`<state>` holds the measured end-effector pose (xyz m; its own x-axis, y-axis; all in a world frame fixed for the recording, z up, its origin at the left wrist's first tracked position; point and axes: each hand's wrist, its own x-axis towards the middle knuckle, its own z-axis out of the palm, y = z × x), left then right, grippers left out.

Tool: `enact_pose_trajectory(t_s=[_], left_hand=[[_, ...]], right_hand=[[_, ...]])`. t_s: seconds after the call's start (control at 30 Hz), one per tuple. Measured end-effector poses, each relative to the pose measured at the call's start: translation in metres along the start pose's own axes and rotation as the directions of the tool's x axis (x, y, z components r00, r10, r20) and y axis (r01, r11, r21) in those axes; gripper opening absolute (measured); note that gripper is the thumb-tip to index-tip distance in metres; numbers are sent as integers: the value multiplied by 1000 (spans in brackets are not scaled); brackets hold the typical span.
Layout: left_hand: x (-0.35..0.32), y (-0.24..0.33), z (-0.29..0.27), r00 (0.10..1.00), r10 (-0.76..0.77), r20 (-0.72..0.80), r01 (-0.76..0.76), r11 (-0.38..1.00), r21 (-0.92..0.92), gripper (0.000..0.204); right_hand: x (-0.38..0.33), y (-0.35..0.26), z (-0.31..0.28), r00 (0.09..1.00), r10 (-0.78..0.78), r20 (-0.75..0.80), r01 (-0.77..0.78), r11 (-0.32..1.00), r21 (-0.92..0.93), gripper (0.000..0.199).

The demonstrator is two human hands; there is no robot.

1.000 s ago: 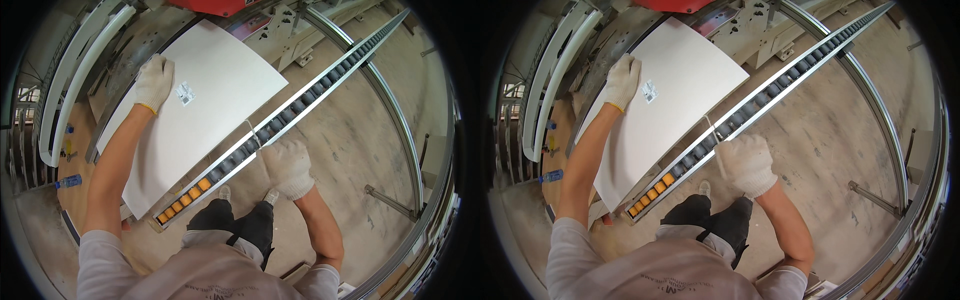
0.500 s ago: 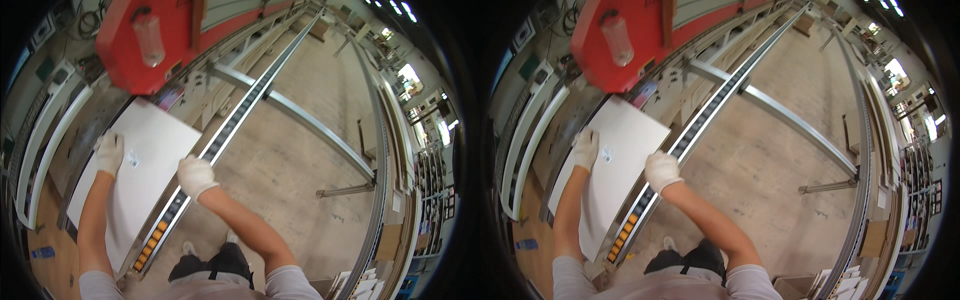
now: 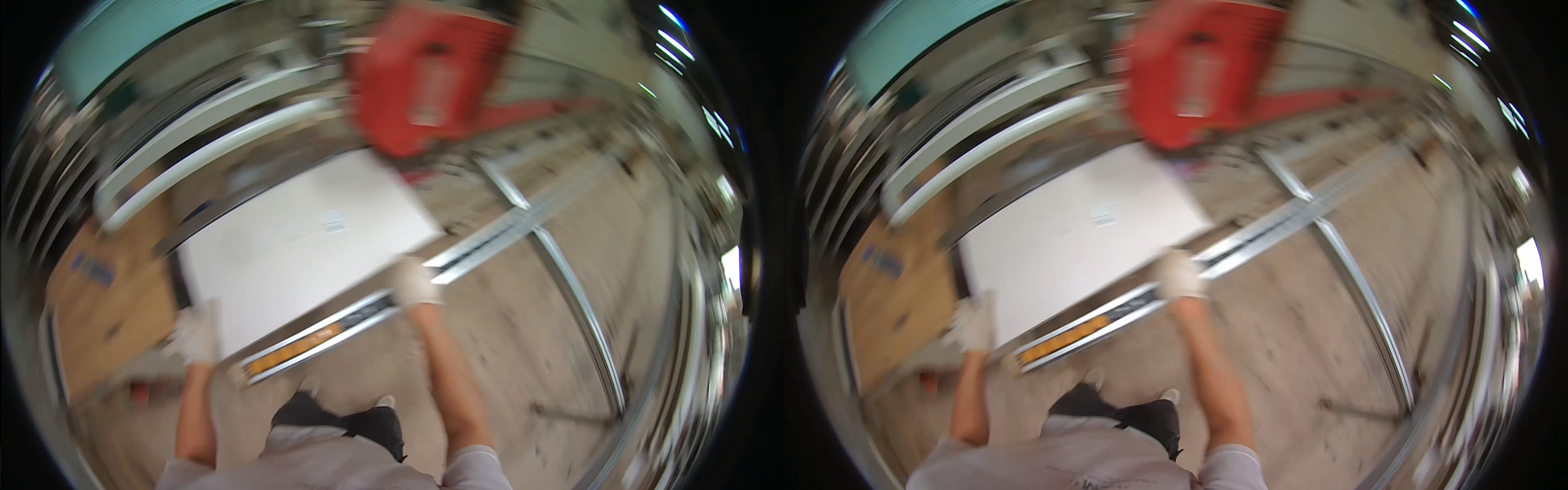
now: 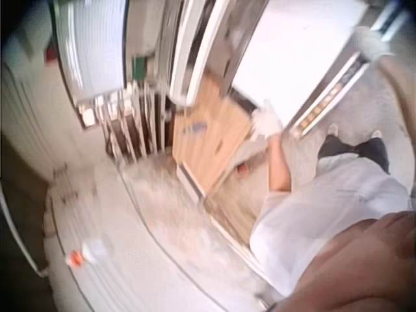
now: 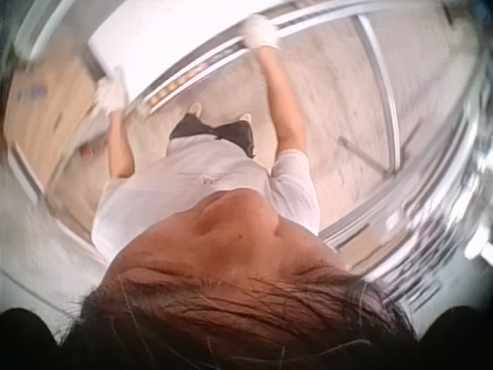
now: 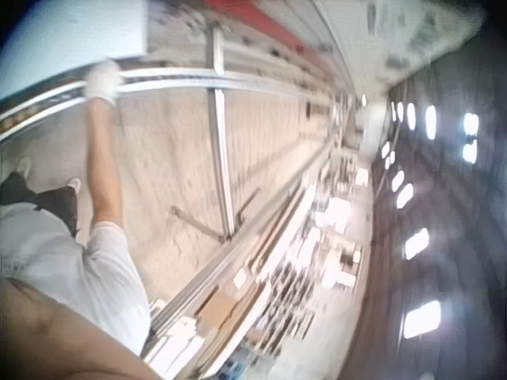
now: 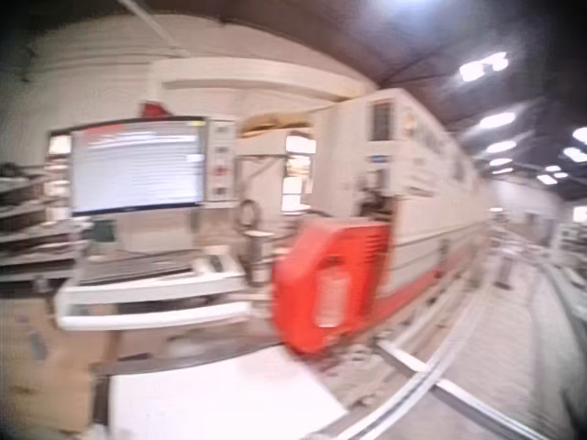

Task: The person picks up white rectangular panels from a stack, places them onto a conveyor belt, and uses a computer mouse to operate a machine. The person repeats this process with multiple panels, including larger ones, and stacks the processed panels.

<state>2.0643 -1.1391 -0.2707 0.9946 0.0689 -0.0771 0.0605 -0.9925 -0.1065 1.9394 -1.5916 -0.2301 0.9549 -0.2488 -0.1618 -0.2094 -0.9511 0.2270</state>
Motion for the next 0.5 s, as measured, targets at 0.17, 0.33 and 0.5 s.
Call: enact_pose_trajectory(t_s=[0.17, 0.33, 0.5], left_hand=[[13, -112, -3, 953, 133, 273, 217, 332, -918, 97], [25, -221, -15, 925, 249, 288, 210, 297, -932, 69], [-19, -377, -10, 934, 273, 230, 139, 316, -939, 58]], right_hand=[[-28, -84, -33, 951, 282, -125, -184, 844, 504, 26], [-79, -177, -82, 956, 229, -185, -96, 836, 541, 28], [-196, -318, -98, 938, 283, -202, -79, 739, 669, 27]])
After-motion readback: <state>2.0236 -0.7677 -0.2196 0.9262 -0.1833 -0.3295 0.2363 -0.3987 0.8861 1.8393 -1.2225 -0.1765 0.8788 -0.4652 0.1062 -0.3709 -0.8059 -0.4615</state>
